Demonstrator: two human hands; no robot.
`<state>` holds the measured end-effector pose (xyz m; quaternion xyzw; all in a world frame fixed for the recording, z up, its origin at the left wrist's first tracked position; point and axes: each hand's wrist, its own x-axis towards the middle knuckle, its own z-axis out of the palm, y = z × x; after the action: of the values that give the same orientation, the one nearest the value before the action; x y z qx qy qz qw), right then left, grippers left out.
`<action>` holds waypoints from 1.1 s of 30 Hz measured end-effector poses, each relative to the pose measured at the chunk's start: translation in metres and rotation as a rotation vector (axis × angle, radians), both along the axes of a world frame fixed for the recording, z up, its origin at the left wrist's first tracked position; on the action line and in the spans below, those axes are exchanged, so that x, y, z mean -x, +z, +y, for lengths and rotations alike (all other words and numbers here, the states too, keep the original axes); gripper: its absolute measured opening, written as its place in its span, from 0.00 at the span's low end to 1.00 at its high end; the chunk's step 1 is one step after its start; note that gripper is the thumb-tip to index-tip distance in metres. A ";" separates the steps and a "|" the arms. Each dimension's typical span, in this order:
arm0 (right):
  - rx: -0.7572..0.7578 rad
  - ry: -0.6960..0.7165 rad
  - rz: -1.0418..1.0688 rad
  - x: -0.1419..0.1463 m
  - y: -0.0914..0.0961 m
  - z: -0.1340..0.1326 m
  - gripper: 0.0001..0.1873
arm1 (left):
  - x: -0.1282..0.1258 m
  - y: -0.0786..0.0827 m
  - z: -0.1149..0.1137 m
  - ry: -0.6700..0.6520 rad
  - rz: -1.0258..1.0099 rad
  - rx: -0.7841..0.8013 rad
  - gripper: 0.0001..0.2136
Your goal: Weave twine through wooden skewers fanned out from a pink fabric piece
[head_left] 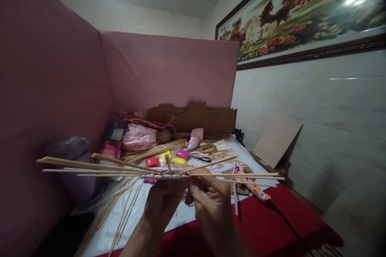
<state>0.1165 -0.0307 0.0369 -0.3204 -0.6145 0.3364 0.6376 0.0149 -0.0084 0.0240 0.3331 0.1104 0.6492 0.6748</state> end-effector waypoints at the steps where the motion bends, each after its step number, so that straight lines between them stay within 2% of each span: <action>1: -0.003 0.000 0.001 0.000 0.000 0.000 0.10 | 0.001 -0.001 0.000 0.010 -0.008 0.013 0.07; 8: -0.002 0.012 0.032 0.002 0.003 -0.003 0.10 | 0.002 -0.006 0.001 0.082 -0.068 0.053 0.10; 17: -0.011 0.017 0.057 0.002 0.006 -0.003 0.09 | 0.002 0.000 0.000 0.071 -0.053 0.041 0.10; 27: -0.009 0.004 0.015 0.002 0.002 -0.002 0.10 | 0.003 -0.004 0.000 0.093 -0.080 0.054 0.11; 30: -0.034 -0.021 -0.022 0.002 0.000 -0.001 0.11 | 0.003 -0.004 0.000 0.092 -0.082 0.064 0.11; 33: -0.090 -0.105 -0.112 0.000 -0.002 0.000 0.11 | 0.002 -0.003 0.000 0.115 -0.106 0.061 0.14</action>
<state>0.1161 -0.0312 0.0354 -0.3416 -0.6461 0.2558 0.6328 0.0131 -0.0083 0.0212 0.2708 0.1133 0.7000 0.6510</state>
